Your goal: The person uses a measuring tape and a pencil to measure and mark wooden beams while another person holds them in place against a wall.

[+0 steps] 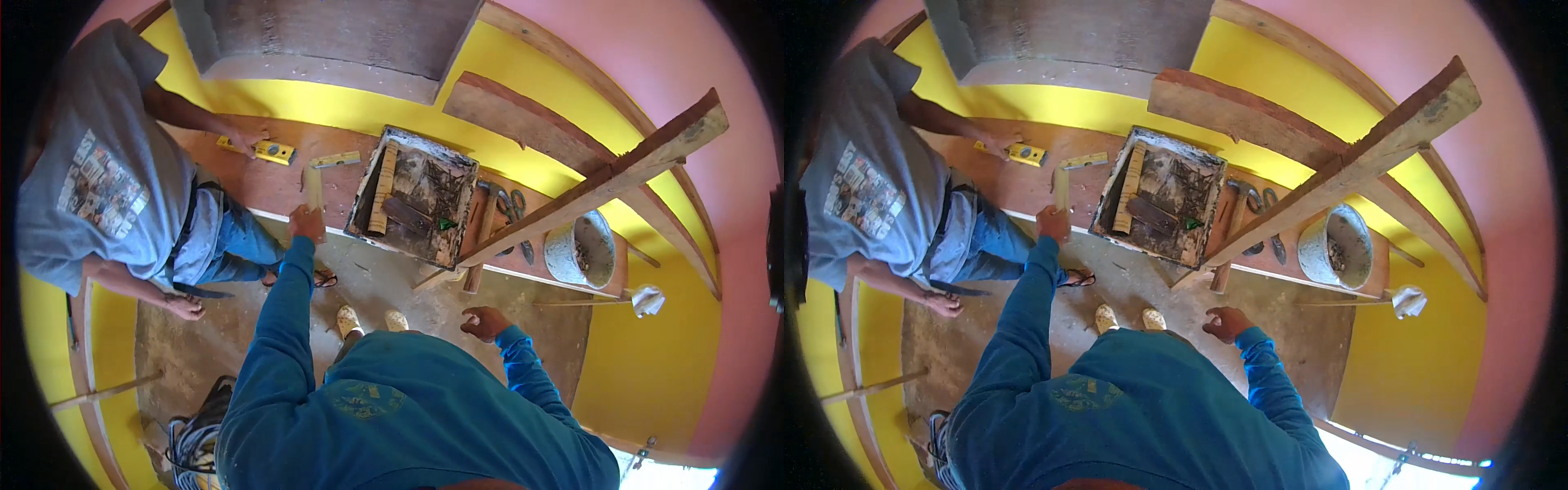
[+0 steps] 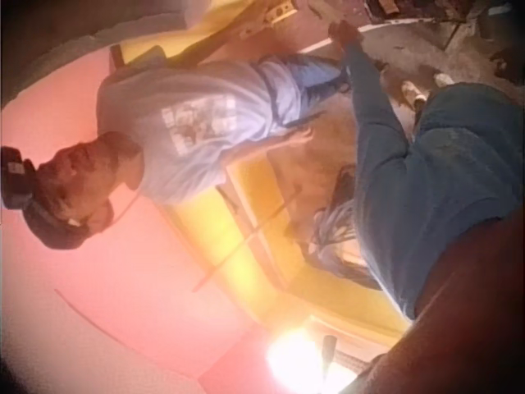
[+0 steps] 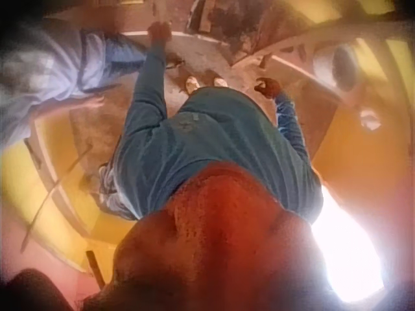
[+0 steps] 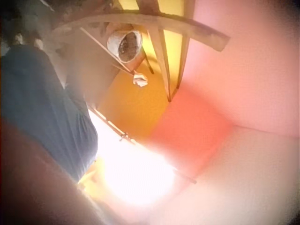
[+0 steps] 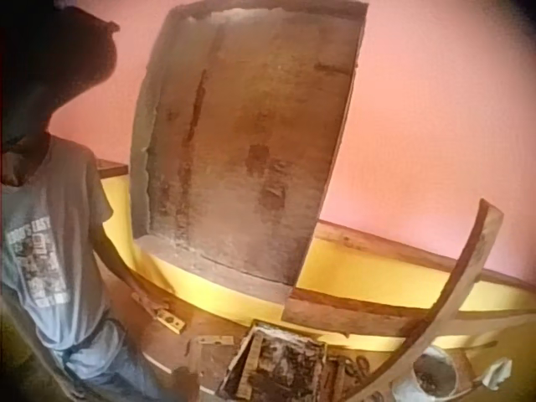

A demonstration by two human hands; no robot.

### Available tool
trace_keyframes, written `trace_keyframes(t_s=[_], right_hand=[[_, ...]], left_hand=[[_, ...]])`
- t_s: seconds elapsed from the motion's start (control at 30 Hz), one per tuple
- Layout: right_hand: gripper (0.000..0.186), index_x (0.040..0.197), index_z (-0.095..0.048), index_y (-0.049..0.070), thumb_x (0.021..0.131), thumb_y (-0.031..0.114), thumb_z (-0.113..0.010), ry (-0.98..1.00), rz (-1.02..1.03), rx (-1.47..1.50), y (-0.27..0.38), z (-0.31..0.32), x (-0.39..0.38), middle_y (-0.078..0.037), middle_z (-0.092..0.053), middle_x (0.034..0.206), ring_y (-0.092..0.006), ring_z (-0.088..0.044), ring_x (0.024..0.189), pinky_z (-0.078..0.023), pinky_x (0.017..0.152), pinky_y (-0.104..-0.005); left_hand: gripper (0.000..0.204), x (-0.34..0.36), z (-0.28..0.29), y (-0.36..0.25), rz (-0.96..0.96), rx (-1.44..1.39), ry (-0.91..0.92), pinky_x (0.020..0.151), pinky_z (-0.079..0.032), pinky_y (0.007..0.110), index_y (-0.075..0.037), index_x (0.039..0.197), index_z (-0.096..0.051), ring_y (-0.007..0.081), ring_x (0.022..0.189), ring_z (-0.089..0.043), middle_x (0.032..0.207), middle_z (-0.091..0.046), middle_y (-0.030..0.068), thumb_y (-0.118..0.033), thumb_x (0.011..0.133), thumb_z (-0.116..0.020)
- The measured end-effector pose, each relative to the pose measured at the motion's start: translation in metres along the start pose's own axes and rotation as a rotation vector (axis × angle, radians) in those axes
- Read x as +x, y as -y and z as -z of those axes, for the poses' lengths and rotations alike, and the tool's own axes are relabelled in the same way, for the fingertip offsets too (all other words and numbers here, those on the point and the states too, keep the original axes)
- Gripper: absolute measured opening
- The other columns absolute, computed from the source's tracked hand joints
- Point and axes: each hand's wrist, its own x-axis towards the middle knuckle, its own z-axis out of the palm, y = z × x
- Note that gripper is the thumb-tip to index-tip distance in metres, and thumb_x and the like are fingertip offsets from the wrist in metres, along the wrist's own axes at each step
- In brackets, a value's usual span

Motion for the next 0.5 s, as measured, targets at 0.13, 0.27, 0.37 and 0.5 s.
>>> trace_keyframes(t_s=[0.13, 0.27, 0.37, 0.5], right_hand=[[0.051, 0.104, -0.053, 0.005, 0.066, 0.037, -0.060, -0.004, -0.200, 0.115, -0.026, -0.027, -0.002, -0.014, -0.060, 0.085, -0.0276, -0.058, 0.079, -0.045, 0.072, -0.0345], [0.048, 0.102, -0.055, 0.005, 0.066, 0.036, -0.062, -0.091, -0.309, 0.088, -0.057, -0.058, -0.018, -0.013, -0.061, 0.082, -0.0231, -0.060, 0.074, -0.047, 0.069, -0.0315], [0.046, 0.102, -0.056, 0.007, 0.066, 0.035, -0.062, -0.092, -0.580, 0.321, -0.069, -0.078, -0.037, -0.012, -0.062, 0.080, -0.0206, -0.061, 0.067, -0.048, 0.066, -0.0291], [0.042, 0.098, -0.057, 0.006, 0.067, 0.034, -0.062, -0.082, -0.706, 0.530, -0.089, -0.123, -0.050, -0.010, -0.062, 0.077, -0.0195, -0.061, 0.061, -0.048, 0.063, -0.0282]], left_hand=[[0.034, 0.011, -0.001, -0.003, -0.228, 0.417, -0.044, 0.077, -0.039, 0.043, -0.004, 0.086, -0.056, 0.0343, 0.082, -0.052, 0.085, -0.057, 0.0187, -0.032, 0.066, -0.053], [0.032, 0.015, 0.001, 0.031, -0.479, 0.574, -0.036, 0.075, -0.039, 0.042, -0.006, 0.091, -0.056, 0.0352, 0.082, -0.050, 0.088, -0.055, 0.0213, -0.030, 0.069, -0.052], [0.026, -0.022, 0.008, 0.030, -0.414, 0.390, -0.090, 0.068, -0.040, 0.043, -0.004, 0.084, -0.057, 0.0352, 0.078, -0.050, 0.082, -0.055, 0.0188, -0.027, 0.073, -0.049], [0.033, -0.068, 0.020, 0.092, -0.644, 0.643, -0.044, 0.053, -0.038, 0.046, -0.003, 0.061, -0.054, 0.0346, 0.059, -0.051, 0.063, -0.054, 0.0169, -0.028, 0.079, -0.041]])
